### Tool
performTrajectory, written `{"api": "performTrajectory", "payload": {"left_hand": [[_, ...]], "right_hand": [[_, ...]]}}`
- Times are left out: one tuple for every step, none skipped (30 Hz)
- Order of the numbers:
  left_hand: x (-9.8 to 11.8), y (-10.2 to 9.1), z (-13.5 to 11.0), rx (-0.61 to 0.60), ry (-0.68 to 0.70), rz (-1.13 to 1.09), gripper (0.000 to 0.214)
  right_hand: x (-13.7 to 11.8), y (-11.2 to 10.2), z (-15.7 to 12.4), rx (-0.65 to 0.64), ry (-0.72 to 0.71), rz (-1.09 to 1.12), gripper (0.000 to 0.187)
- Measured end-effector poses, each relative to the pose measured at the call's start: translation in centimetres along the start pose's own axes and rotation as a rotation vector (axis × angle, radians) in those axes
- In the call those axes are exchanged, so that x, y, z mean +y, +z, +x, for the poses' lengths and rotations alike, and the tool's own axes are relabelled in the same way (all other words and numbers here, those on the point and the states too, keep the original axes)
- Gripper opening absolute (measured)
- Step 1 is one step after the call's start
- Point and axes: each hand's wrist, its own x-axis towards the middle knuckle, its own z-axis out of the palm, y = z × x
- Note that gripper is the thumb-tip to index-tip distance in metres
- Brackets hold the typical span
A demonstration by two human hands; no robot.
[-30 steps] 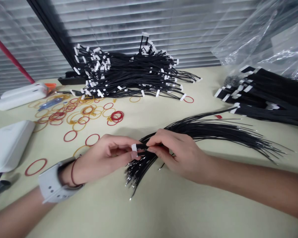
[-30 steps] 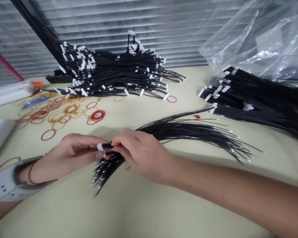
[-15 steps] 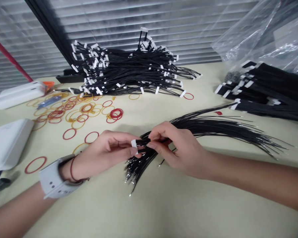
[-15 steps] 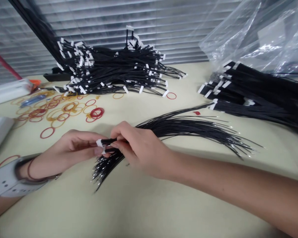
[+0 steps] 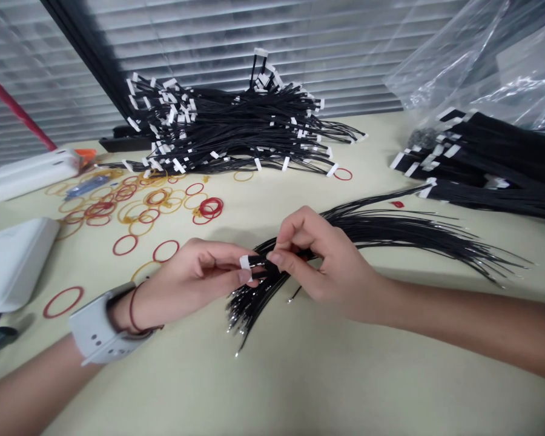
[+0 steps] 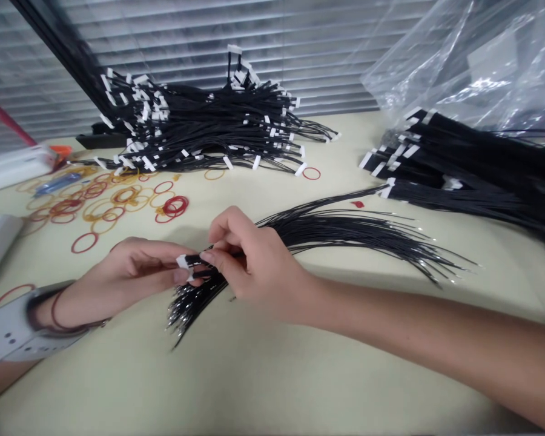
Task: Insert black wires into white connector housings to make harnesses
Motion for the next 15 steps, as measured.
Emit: {"api": "performTrajectory", "payload": {"left_hand": [[0.05, 0.01, 0.01, -0.004, -0.003, -0.005, 0.014], [0.11, 0.02, 0.0, -0.012, -0.006, -0.011, 0.014], [0.19, 0.04, -0.01, -0.02, -0.01, -0.015, 0.014], [0.28, 0.08, -0.03, -0.027, -0.014, -0.018, 0.014], [0.37, 0.12, -0.05, -0.031, -0.019, -0.017, 0.014], [0.45, 0.17, -0.08, -0.037, -0.022, -0.011, 0.013], [0.53, 0.21, -0.11, -0.041, -0.025, -0.004, 0.013], [0.59, 0.25, -0.13, -0.043, -0.027, 0.002, 0.013], [0.63, 0.27, -0.15, -0.044, -0.03, 0.006, 0.013], [0.66, 0.27, -0.16, -0.044, -0.035, 0.005, 0.013], [0.68, 0.25, -0.17, -0.046, -0.043, 0.001, 0.014], [0.68, 0.23, -0.16, -0.051, -0.052, -0.005, 0.014], [0.68, 0.2, -0.15, -0.055, -0.063, -0.013, 0.014], [0.68, 0.17, -0.13, -0.058, -0.07, -0.022, 0.014], [0.68, 0.16, -0.1, -0.059, -0.075, -0.034, 0.015]], "right_hand": [[0.03, 0.03, -0.06, -0.004, -0.007, -0.011, 0.011], [0.04, 0.05, -0.13, -0.01, -0.016, -0.028, 0.01], [0.04, 0.06, -0.22, -0.017, -0.03, -0.045, 0.009], [0.04, 0.07, -0.3, -0.023, -0.047, -0.061, 0.009], [0.02, 0.08, -0.37, -0.032, -0.065, -0.075, 0.009], [0.0, 0.09, -0.43, -0.04, -0.083, -0.085, 0.009], [-0.01, 0.09, -0.47, -0.046, -0.097, -0.091, 0.01], [-0.02, 0.1, -0.49, -0.049, -0.109, -0.095, 0.01], [-0.03, 0.1, -0.49, -0.051, -0.115, -0.099, 0.01], [-0.02, 0.1, -0.48, -0.051, -0.117, -0.104, 0.01], [-0.01, 0.1, -0.47, -0.051, -0.119, -0.108, 0.01], [0.01, 0.1, -0.45, -0.054, -0.121, -0.111, 0.01], [0.02, 0.1, -0.45, -0.06, -0.125, -0.115, 0.01], [0.04, 0.09, -0.45, -0.066, -0.131, -0.117, 0.01], [0.05, 0.09, -0.45, -0.071, -0.139, -0.12, 0.01]]}}
